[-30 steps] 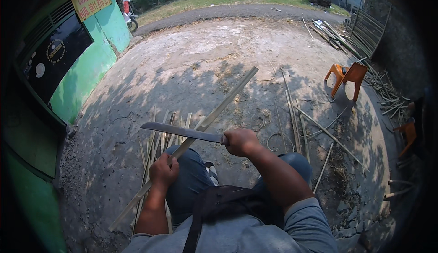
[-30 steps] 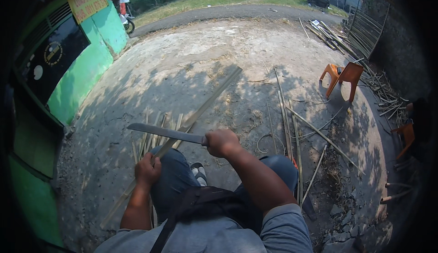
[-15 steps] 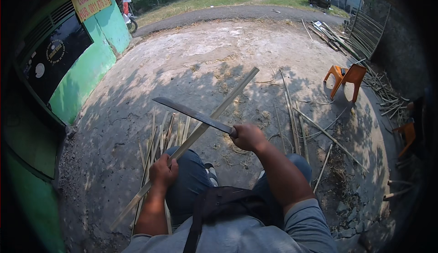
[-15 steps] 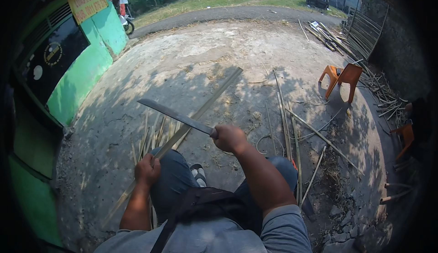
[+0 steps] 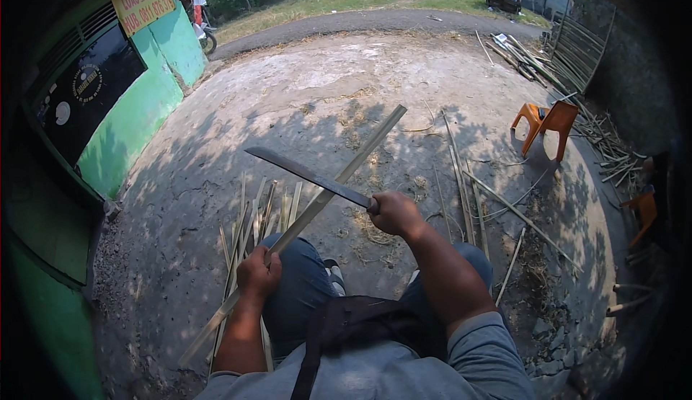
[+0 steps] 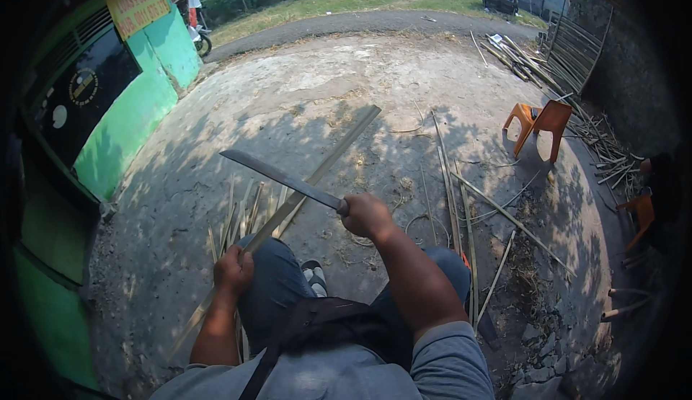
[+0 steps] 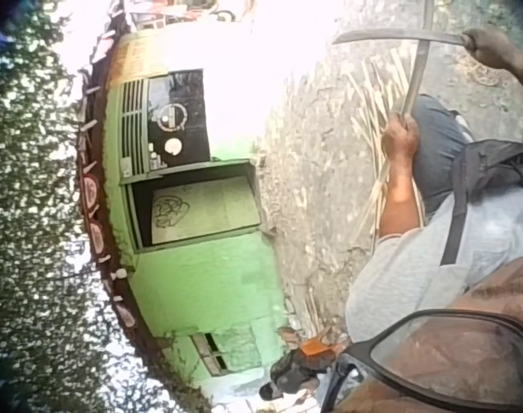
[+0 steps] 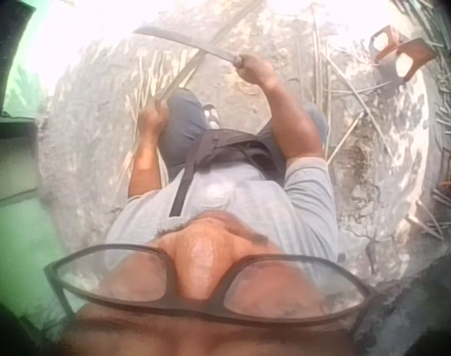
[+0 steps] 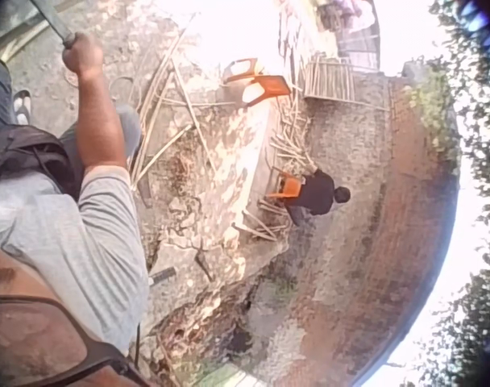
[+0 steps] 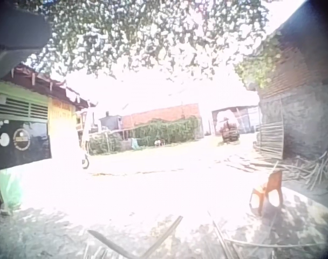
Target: The person shaves bamboo strips along their length using a machete.
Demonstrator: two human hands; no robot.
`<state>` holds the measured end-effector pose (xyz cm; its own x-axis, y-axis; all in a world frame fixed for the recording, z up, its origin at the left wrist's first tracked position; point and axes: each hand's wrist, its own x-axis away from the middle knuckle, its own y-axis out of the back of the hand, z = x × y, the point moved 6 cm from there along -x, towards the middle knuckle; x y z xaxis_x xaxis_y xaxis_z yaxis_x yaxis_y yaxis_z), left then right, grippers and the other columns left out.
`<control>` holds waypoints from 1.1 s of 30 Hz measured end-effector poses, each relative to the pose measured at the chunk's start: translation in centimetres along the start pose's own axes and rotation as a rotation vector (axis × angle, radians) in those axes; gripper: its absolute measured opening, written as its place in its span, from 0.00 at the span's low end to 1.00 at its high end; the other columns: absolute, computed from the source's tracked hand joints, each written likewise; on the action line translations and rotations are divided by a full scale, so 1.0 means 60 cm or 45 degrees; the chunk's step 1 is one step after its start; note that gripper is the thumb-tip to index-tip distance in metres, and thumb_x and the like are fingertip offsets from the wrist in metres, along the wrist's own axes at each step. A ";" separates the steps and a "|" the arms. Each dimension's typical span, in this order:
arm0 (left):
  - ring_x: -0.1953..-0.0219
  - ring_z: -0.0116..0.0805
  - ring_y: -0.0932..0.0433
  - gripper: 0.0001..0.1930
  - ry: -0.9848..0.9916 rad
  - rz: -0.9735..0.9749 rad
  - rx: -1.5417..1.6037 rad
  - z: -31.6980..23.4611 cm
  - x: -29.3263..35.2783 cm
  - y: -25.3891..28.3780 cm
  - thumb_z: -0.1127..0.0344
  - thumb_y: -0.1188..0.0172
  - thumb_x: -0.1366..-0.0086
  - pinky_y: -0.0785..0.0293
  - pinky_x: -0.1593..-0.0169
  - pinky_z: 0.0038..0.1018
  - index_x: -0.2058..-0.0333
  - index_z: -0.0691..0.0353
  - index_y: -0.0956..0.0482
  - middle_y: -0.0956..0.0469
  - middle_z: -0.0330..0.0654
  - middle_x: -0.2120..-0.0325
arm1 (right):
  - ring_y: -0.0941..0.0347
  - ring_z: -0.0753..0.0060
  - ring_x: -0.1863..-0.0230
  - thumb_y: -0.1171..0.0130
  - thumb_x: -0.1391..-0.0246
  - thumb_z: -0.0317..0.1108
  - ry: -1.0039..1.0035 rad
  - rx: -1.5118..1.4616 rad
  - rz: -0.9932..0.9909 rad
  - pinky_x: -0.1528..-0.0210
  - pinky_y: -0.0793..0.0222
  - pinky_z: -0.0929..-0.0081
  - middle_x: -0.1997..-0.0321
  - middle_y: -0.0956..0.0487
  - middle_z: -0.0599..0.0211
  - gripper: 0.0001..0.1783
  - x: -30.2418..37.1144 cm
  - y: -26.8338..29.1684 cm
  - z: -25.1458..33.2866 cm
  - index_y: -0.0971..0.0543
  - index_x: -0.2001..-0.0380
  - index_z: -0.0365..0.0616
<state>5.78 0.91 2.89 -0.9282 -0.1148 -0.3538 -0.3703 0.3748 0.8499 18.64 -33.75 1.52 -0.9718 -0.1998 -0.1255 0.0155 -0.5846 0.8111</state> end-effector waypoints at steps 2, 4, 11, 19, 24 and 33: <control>0.67 0.63 0.15 0.14 -0.006 -0.001 -0.017 0.004 0.000 -0.001 0.53 0.40 0.31 0.21 0.62 0.54 0.61 0.59 0.19 0.16 0.55 0.72 | 0.16 0.41 0.56 0.41 0.36 0.45 0.044 0.031 -0.008 0.53 0.21 0.46 0.63 0.13 0.50 0.14 0.005 0.001 0.006 0.13 0.62 0.50; 0.67 0.63 0.16 0.14 0.001 0.003 -0.006 0.011 0.000 -0.004 0.53 0.40 0.31 0.21 0.62 0.54 0.61 0.59 0.19 0.16 0.55 0.72 | 0.16 0.42 0.57 0.41 0.36 0.45 0.078 0.054 0.034 0.53 0.20 0.46 0.63 0.13 0.51 0.13 0.016 0.002 0.031 0.13 0.62 0.51; 0.63 0.66 0.16 0.15 0.009 0.026 0.053 0.018 -0.001 -0.007 0.54 0.41 0.31 0.22 0.59 0.53 0.61 0.61 0.19 0.17 0.59 0.70 | 0.15 0.44 0.59 0.40 0.39 0.45 0.245 0.280 0.144 0.56 0.19 0.48 0.66 0.13 0.54 0.11 0.006 -0.021 0.064 0.15 0.67 0.53; 0.65 0.64 0.16 0.14 0.016 0.040 0.051 0.001 -0.002 0.002 0.54 0.40 0.32 0.21 0.60 0.52 0.62 0.60 0.19 0.17 0.57 0.72 | 0.15 0.43 0.57 0.41 0.37 0.45 -0.086 -0.023 -0.084 0.52 0.20 0.48 0.61 0.13 0.52 0.13 -0.009 0.012 -0.021 0.11 0.62 0.54; 0.68 0.62 0.16 0.14 -0.024 -0.006 0.017 0.003 -0.001 -0.001 0.54 0.41 0.32 0.22 0.63 0.53 0.63 0.59 0.19 0.17 0.55 0.74 | 0.15 0.45 0.57 0.40 0.40 0.44 0.171 0.129 0.092 0.53 0.19 0.49 0.64 0.13 0.55 0.11 0.019 -0.014 0.051 0.14 0.64 0.52; 0.66 0.63 0.15 0.14 -0.007 -0.022 0.055 0.016 0.001 -0.011 0.53 0.40 0.32 0.21 0.61 0.53 0.62 0.58 0.19 0.16 0.55 0.72 | 0.15 0.42 0.61 0.41 0.37 0.43 0.084 0.088 -0.113 0.56 0.20 0.46 0.65 0.13 0.51 0.12 -0.011 0.011 -0.004 0.14 0.64 0.49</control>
<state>5.99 1.54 1.93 -0.9214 -0.1169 -0.3705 -0.3844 0.4122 0.8260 19.36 -34.19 1.98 -0.9509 -0.2025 -0.2340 -0.0882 -0.5475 0.8322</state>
